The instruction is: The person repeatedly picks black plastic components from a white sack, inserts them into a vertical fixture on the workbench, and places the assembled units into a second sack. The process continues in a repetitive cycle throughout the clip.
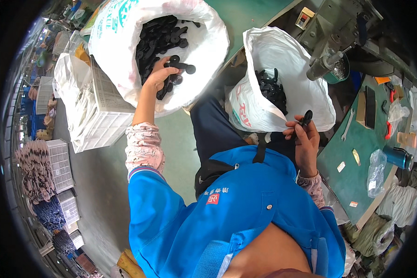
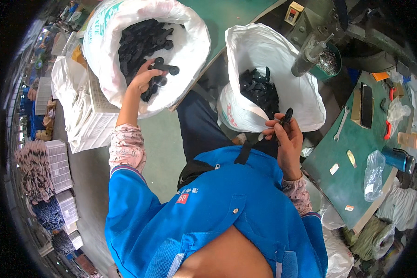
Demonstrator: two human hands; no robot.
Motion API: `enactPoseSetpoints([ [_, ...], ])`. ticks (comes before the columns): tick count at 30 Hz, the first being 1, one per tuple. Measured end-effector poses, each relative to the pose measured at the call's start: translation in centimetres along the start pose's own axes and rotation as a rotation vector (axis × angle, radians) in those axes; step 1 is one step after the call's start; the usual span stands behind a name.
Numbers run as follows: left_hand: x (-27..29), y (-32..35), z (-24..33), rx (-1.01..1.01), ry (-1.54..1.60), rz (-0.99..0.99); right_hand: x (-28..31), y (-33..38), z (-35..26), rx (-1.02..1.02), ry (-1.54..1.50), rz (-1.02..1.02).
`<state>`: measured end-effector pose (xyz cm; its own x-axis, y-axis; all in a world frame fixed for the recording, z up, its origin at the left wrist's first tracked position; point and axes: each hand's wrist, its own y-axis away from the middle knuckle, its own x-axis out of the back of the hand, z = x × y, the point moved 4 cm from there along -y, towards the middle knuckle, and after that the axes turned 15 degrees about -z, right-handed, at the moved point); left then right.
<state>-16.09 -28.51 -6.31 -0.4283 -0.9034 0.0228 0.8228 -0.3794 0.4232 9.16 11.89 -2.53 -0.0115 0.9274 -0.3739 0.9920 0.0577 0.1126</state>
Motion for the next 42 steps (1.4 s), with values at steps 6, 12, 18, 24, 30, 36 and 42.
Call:
enactPoseSetpoints([
  [6, -1.3, -0.3, 0.6, -0.041, 0.107, 0.130, 0.2, 0.0, 0.3, -0.013, 0.009, 0.005],
  [12, 1.1, 3.0, 7.7, -0.081, -0.346, 0.176, 0.4, -0.1, 0.7, -0.018, 0.012, -0.013],
  [18, -0.5, 5.4, 4.2, 0.313, -1.462, 0.108, 0.1, -0.4, 1.1, -0.027, -0.024, -0.047],
  [24, -2.6, 5.1, 2.4, 0.483, -1.618, 0.075, 0.5, 0.0, 1.1, -0.010, -0.035, -0.035],
  [30, -1.6, 4.0, 1.7, 0.470, -1.662, 0.052, 1.1, 0.6, 1.1, 0.009, -0.064, -0.003],
  [36, -1.1, 4.7, 2.3, 0.347, -1.493, 0.201, 1.3, 0.9, 1.1, 0.025, -0.079, 0.000],
  [42, -1.0, 5.0, 4.4, 0.138, -1.191, 0.332, 1.3, 0.8, 1.4, 0.020, -0.079, -0.001],
])
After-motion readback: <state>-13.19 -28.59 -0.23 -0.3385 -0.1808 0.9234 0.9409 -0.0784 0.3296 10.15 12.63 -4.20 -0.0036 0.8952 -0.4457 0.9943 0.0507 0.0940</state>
